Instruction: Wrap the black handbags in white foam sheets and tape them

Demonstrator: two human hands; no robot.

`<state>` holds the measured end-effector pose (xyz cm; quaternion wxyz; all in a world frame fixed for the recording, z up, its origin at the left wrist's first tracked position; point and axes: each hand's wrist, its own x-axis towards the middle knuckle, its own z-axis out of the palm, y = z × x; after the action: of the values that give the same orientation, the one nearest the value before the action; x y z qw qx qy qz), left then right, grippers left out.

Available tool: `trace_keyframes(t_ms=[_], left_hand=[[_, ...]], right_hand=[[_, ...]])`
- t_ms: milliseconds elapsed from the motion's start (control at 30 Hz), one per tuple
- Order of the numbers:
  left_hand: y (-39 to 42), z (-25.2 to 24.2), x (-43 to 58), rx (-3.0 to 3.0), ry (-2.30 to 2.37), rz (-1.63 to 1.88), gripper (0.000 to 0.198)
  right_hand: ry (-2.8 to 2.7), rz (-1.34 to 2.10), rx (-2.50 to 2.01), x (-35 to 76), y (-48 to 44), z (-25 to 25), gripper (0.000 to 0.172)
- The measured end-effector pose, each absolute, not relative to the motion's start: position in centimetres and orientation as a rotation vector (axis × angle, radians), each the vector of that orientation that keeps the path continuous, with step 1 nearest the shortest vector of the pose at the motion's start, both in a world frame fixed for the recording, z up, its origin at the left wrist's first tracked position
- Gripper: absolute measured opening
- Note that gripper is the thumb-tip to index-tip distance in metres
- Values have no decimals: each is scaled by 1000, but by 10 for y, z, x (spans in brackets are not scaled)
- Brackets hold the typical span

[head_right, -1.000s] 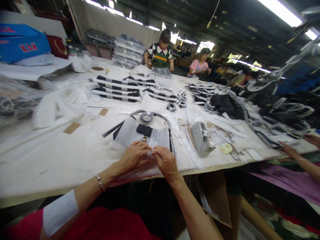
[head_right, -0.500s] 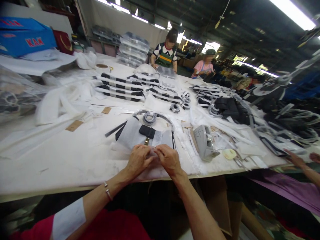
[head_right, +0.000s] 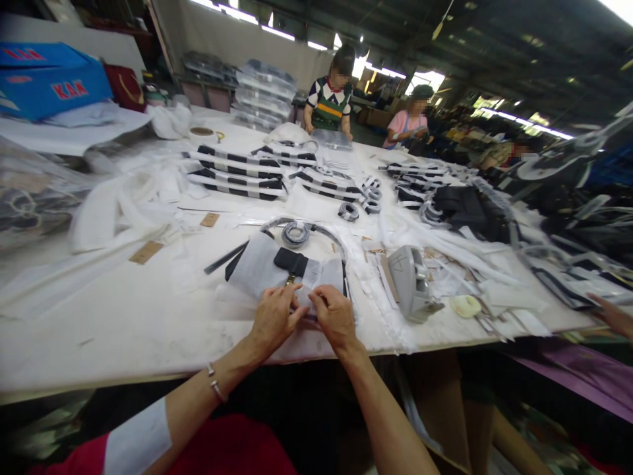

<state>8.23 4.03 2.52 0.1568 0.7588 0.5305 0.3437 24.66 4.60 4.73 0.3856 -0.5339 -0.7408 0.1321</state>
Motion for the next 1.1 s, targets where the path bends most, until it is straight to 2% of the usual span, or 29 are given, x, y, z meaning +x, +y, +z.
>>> trace_keyframes(t_ms=[100, 233, 333, 500, 633, 833, 1100], left_hand=[[41, 26, 72, 2189, 1422, 900, 31], [39, 24, 56, 2217, 1191, 857, 25], [38, 20, 54, 2307, 1126, 844, 20], [38, 12, 62, 2378, 1214, 919, 26], [37, 8, 66, 2413, 1213, 971, 24], [36, 8, 61, 2424, 1139, 968, 18], [37, 26, 56, 2152, 1241, 904, 35]], right_hand=[[-1996, 353, -1165, 251, 30, 49, 15], [-2142, 314, -1020, 254, -2, 52, 21], [-2193, 279, -1018, 251, -24, 48, 20], [-2211, 257, -1090, 240, -48, 33, 25], [-2221, 215, -1130, 231, -57, 28, 25], [-2283, 155, -1157, 230, -37, 57, 25], [-2081, 444, -1614, 235, 36, 91, 14]])
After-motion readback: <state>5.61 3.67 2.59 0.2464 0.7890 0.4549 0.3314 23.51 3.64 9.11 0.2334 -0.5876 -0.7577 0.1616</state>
